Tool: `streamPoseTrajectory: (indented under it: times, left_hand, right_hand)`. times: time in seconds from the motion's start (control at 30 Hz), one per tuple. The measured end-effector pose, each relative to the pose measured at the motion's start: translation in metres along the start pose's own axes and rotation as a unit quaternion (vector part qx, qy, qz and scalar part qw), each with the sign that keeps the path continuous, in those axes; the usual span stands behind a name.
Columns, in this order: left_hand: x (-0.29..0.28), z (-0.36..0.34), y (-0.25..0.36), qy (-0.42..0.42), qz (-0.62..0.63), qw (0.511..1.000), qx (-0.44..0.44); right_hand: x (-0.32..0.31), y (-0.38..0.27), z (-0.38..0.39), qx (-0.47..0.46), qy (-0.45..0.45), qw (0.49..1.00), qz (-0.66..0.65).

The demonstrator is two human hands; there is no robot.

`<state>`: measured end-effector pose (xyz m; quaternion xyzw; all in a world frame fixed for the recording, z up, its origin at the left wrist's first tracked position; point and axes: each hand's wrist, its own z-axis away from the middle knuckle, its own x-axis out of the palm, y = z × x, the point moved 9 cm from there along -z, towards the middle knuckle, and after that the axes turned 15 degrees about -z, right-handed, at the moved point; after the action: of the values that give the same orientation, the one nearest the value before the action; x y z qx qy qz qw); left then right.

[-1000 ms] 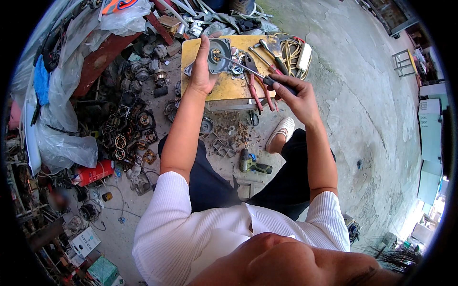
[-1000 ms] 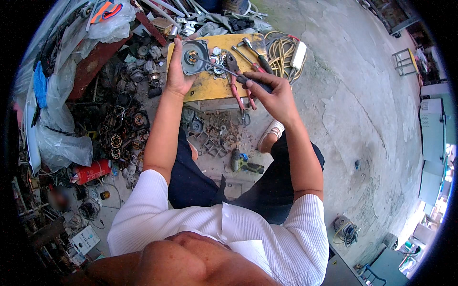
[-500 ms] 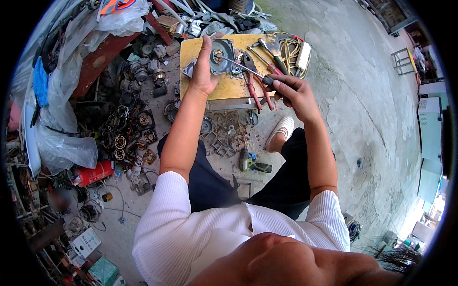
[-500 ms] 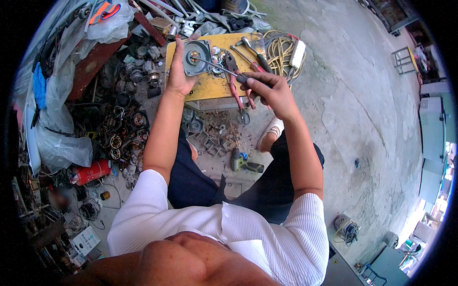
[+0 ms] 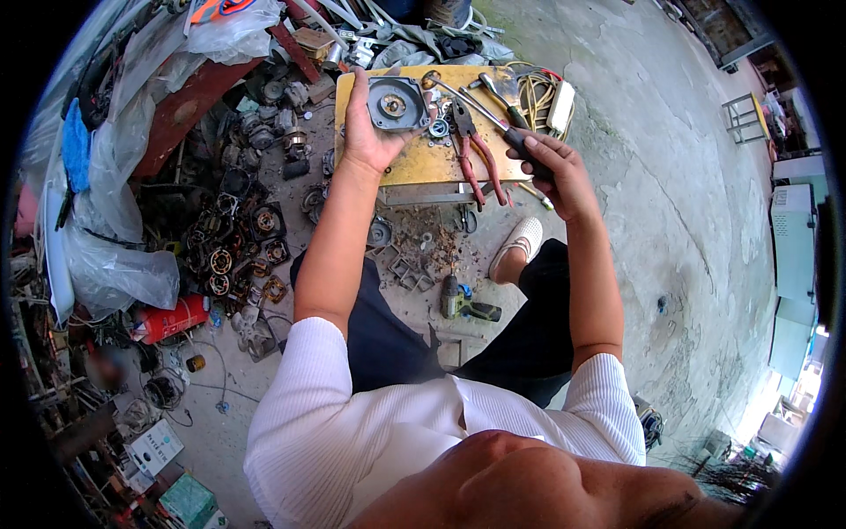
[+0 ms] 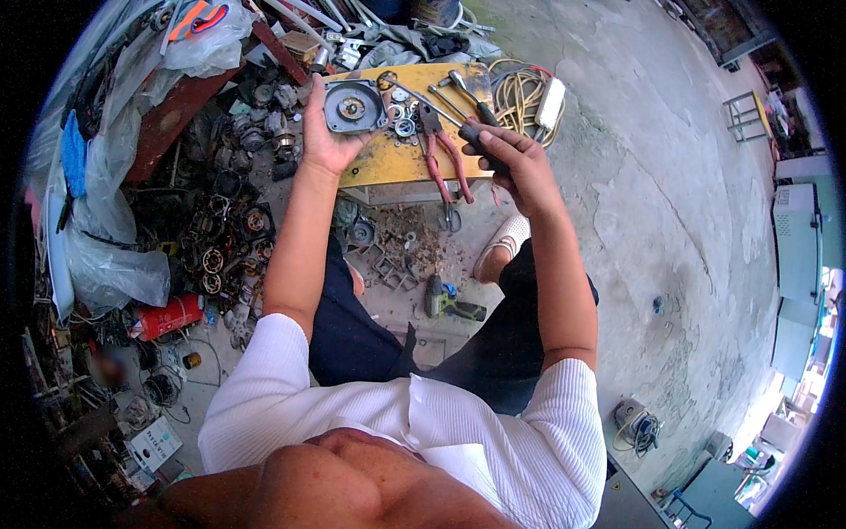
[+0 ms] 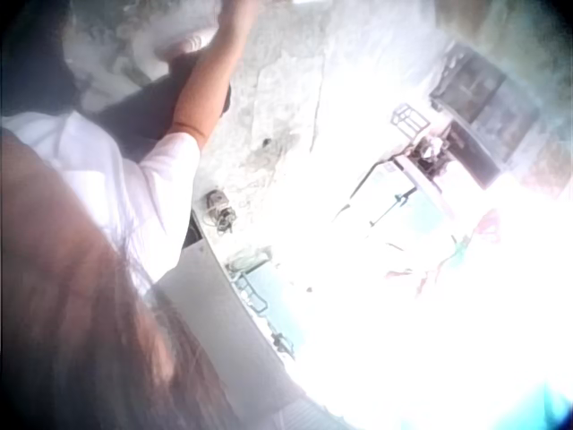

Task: The person disassembles and reassembles motor components by hand and using a screwdriver to remove parts.

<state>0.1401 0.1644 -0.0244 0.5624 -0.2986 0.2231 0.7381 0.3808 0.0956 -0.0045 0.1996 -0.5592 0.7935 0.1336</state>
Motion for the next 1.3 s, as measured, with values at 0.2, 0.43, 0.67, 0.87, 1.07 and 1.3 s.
streamPoseTrajectory:
  times: [0.2,0.43,0.67,0.87,1.07,1.3]
  left_hand:
    - [0.009,0.006,-0.015,-0.076,-0.026,0.993,-0.090]
    - [0.024,0.013,-0.020,-0.105,0.042,0.986,-0.123]
    - [0.002,0.009,-0.031,-0.073,-0.036,0.984,-0.159]
    - [0.002,0.010,-0.042,-0.081,-0.033,0.976,-0.197]
    - [0.018,0.013,-0.046,-0.153,-0.085,0.968,-0.182]
    - [0.035,0.029,-0.069,-0.195,-0.090,0.954,-0.210]
  right_hand:
    - [-0.011,-0.005,-0.002,-0.016,0.017,0.998,0.060]
    - [-0.017,-0.005,0.001,0.008,0.006,0.992,0.130]
    - [-0.032,-0.023,0.007,0.002,0.004,0.979,0.202]
    - [-0.021,-0.015,0.002,-0.036,-0.024,0.989,0.143]
    - [0.028,0.012,-0.009,-0.119,-0.060,0.969,0.210]
    - [0.081,0.009,0.000,-0.262,-0.069,0.892,0.363]
